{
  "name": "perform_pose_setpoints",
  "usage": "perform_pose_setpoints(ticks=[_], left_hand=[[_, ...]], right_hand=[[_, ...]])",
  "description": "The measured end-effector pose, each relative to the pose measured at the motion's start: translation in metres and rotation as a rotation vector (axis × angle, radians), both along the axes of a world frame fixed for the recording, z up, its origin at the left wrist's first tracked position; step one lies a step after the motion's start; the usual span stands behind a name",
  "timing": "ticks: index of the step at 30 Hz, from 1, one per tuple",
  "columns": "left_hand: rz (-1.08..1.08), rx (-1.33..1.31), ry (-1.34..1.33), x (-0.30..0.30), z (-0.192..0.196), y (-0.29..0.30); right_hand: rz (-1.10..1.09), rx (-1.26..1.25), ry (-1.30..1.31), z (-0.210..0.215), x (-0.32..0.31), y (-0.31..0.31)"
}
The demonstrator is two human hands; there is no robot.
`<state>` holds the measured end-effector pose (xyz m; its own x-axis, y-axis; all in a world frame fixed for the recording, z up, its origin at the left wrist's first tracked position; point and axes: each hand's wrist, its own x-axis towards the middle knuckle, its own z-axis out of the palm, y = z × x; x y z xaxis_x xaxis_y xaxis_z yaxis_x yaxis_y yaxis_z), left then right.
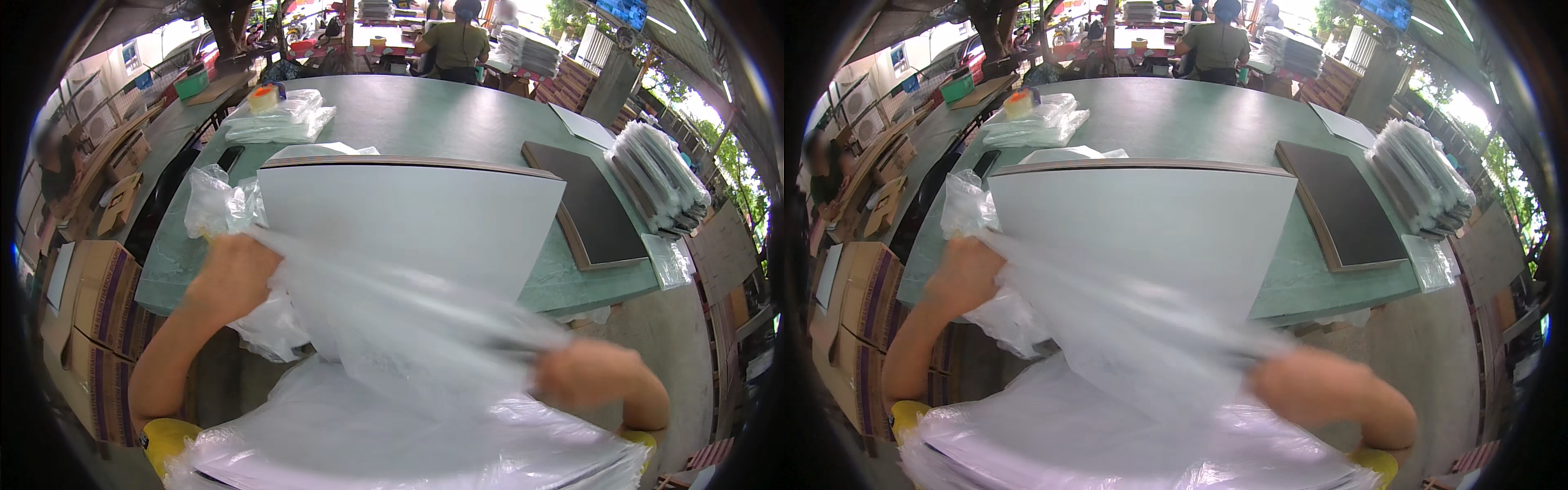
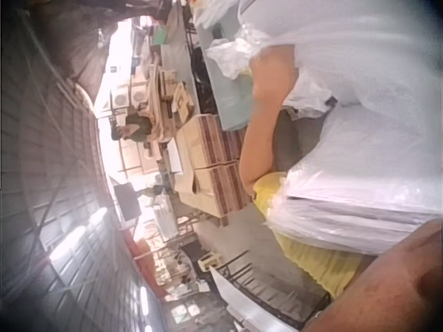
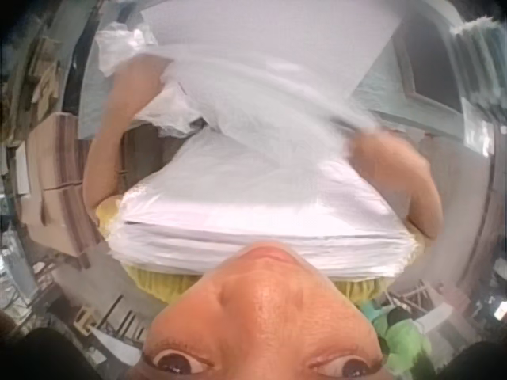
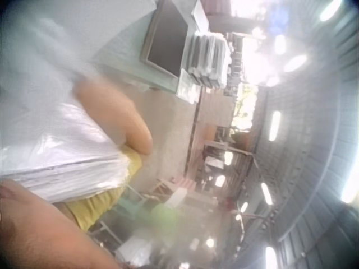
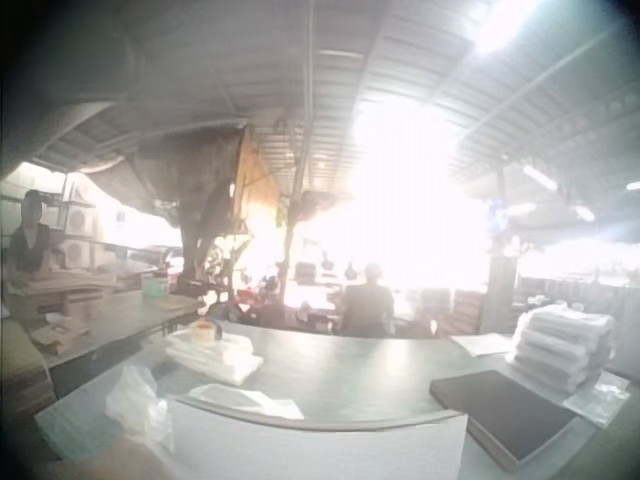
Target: The person wraps individual black and white paper boards into plastic sleeves by hand, sliding each board into a sleeve and stacking them.
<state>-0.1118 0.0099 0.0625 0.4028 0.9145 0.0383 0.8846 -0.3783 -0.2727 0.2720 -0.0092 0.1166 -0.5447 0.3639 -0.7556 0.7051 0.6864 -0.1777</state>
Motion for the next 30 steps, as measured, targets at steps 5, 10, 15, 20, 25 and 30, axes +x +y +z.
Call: perform_pose_setpoints(ticks=[5,10,15,20,25,30], left_hand=[[-0.895,-0.158,-0.421,0.082,0.017,-0.065],[-0.278,-0.343,-0.060,0.053,-0.009,-0.035],[-0.158,-0.207,0.183,0.069,0.001,-0.072],[0.084,-0.096,0.267,0.022,-0.012,-0.014],[0.051,-0.270,0.331,-0.019,-0.067,-0.025],[-0.013,-0.445,-1.074,-0.009,-0.042,-0.055]], right_hand=[[-0.043,1.210,0.348,-0.022,0.057,0.059],[0.018,1.328,0.445,-0.036,0.074,0.063],[-0.379,1.133,0.739,-0.086,0.083,0.086],[-0.667,-0.019,0.792,-0.071,0.025,0.038],[-0.292,0.297,0.291,0.016,-0.019,0.005],[-0.823,1.057,1.641,0.015,0.064,0.087]])
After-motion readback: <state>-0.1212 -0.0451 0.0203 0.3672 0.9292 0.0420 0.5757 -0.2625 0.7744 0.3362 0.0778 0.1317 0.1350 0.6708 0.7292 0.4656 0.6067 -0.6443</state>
